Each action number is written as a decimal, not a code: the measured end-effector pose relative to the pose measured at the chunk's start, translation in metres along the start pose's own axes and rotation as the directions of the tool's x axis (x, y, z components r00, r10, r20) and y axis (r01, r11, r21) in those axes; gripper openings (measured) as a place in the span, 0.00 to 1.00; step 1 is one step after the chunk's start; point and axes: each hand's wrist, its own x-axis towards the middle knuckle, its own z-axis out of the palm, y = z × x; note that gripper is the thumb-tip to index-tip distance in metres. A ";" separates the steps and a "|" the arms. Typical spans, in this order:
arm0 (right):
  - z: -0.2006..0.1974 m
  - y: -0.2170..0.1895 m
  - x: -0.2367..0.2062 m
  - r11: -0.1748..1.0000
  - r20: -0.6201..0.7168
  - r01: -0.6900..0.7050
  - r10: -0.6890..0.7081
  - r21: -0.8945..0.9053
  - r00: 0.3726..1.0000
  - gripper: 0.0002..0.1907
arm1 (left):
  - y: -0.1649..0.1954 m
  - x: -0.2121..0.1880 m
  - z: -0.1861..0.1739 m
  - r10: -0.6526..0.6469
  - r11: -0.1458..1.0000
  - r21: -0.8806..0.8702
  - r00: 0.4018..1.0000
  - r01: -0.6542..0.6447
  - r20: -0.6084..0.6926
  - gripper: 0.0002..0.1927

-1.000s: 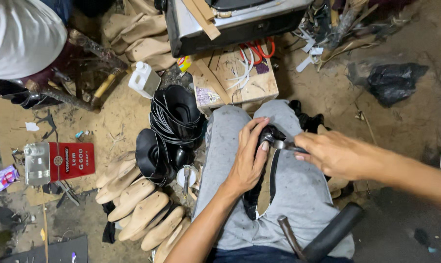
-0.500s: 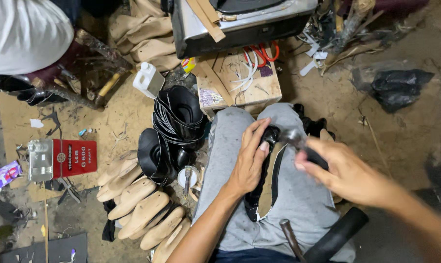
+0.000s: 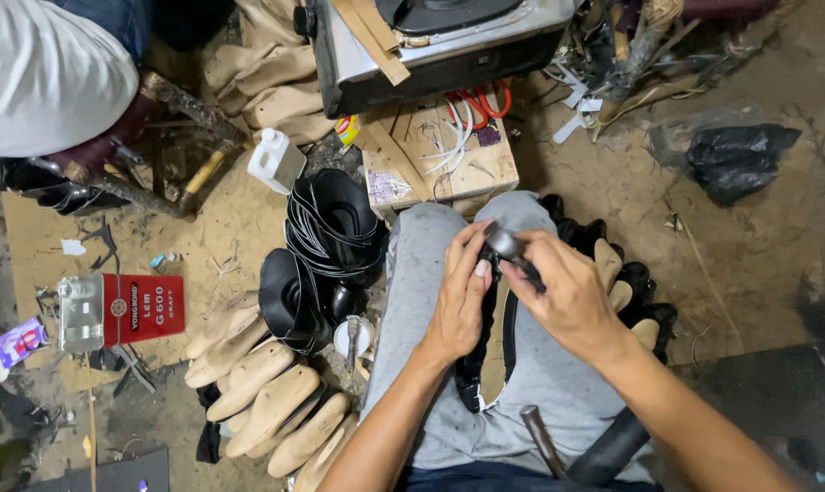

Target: The person sits on a stool with a shoe upper stretched over a wooden last on their lap. They hammer the upper to shape it, use pincers to pull and hold the material, briefly heat the shoe near a gas burner, then continue hammering and pressing the upper before setting the finished shoe down with others on the floor.

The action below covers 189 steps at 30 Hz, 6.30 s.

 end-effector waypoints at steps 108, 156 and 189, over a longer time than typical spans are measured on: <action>-0.043 0.033 -0.003 0.901 0.773 0.200 0.197 -0.385 0.603 0.14 | -0.004 0.017 0.000 -0.048 0.981 0.192 0.997 0.035 0.067 0.18; -0.161 0.054 -0.218 0.747 0.731 -0.441 0.635 -0.497 0.252 0.23 | 0.039 0.008 -0.016 -0.080 0.997 0.012 0.980 0.079 0.183 0.47; -0.037 -0.007 -0.065 0.926 -0.008 -0.368 0.370 0.079 0.929 0.10 | 0.021 0.033 -0.029 -0.300 0.940 -0.034 0.869 0.339 0.393 0.43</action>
